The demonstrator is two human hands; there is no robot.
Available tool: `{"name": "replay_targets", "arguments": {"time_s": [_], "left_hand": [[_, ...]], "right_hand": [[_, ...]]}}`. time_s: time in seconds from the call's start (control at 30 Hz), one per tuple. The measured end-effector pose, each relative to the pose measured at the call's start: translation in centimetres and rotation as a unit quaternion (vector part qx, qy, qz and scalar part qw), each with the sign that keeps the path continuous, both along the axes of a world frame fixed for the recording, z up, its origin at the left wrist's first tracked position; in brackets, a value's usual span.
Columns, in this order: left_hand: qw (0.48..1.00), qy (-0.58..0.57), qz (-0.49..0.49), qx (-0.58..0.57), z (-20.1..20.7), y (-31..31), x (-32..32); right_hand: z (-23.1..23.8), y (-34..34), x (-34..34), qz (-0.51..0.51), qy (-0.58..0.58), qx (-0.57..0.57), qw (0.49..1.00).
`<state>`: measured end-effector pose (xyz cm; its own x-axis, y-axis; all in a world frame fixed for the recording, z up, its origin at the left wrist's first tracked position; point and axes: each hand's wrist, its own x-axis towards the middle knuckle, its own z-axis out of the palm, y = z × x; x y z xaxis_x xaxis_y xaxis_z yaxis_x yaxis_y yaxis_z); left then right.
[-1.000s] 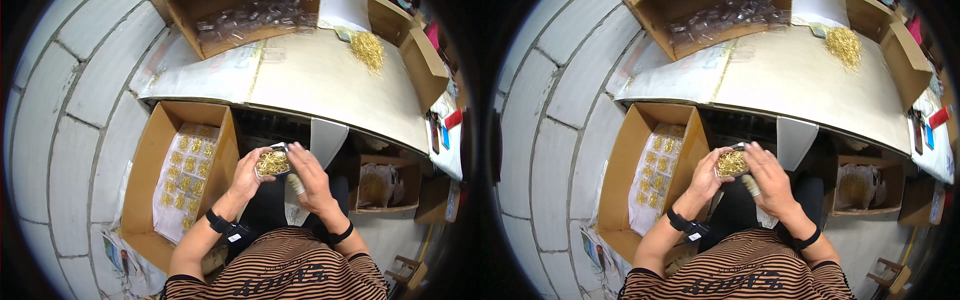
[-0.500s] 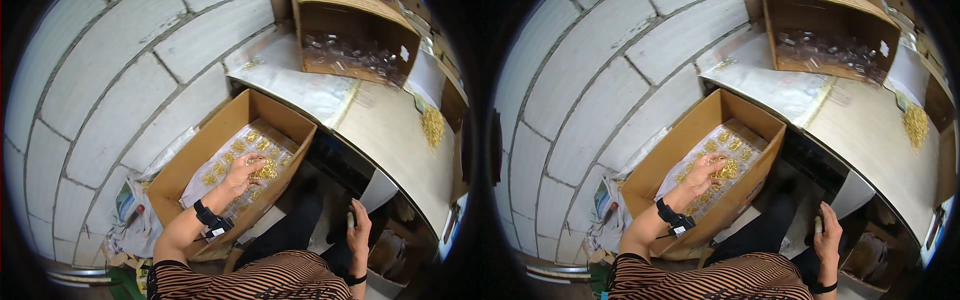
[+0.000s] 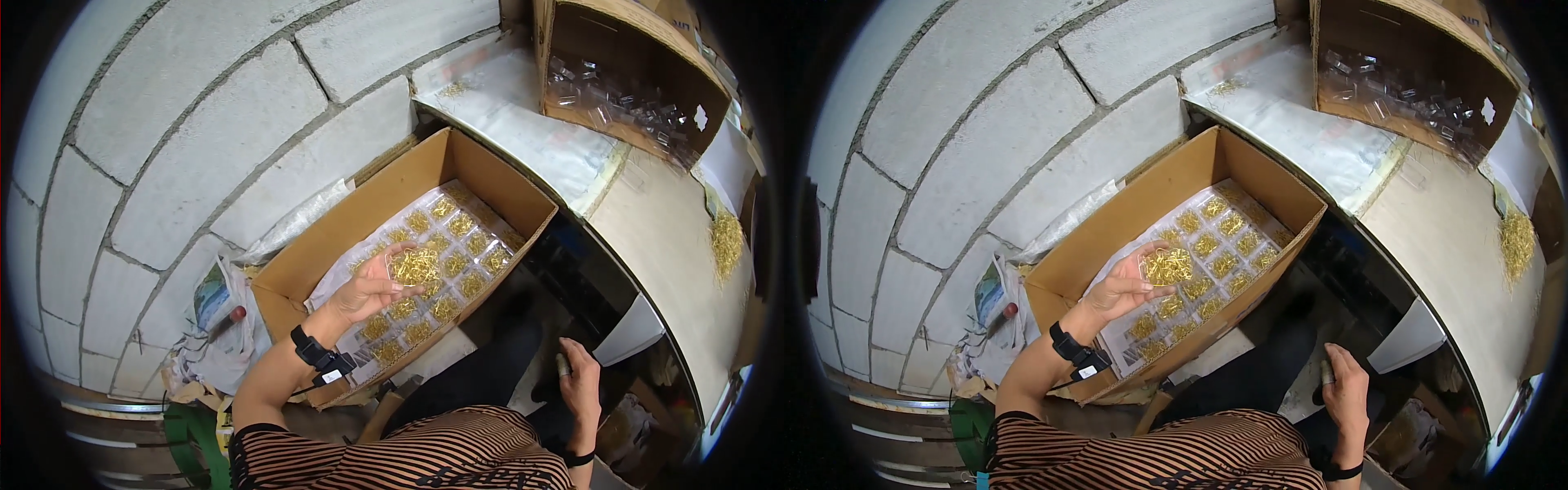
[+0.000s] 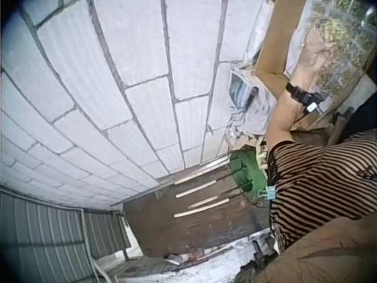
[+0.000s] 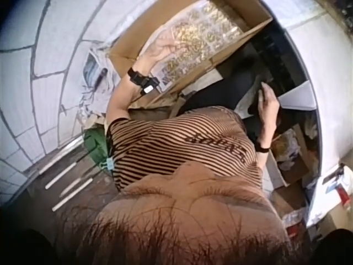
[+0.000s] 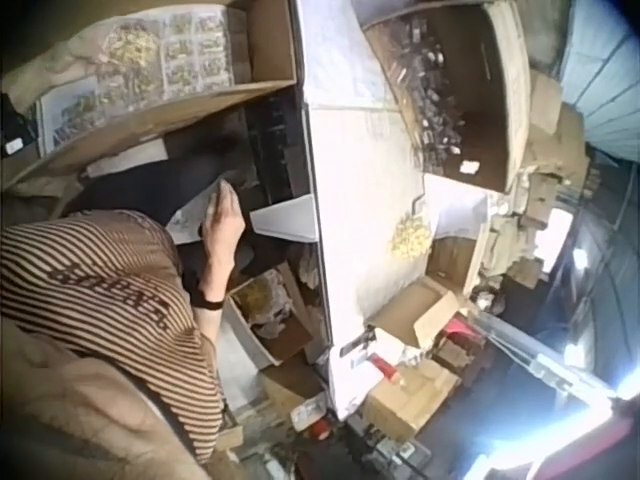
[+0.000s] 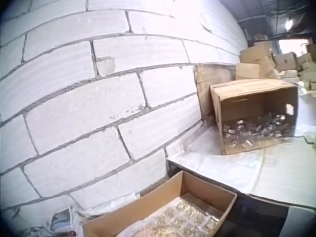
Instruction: Packaging small gold-colored components into plastic containers and organizing them in boxes.
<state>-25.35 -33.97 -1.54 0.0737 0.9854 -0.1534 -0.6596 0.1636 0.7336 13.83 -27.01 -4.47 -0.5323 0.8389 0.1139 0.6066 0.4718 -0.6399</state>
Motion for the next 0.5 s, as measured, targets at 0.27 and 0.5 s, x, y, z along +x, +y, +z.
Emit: {"name": "replay_targets", "arguments": {"time_s": [0.27, 0.5], "left_hand": [[0.999, 0.042, 0.023, -0.021, -1.2, 0.0, 0.4], [0.998, 0.027, -0.027, -0.052, -1.7, 2.6, 3.7]], "right_hand": [[-0.4, -0.7, -0.4, 0.03, -0.016, -0.021, 0.999], [2.2, 0.0, -2.7, 0.038, 0.062, 0.107, 0.992]]}}
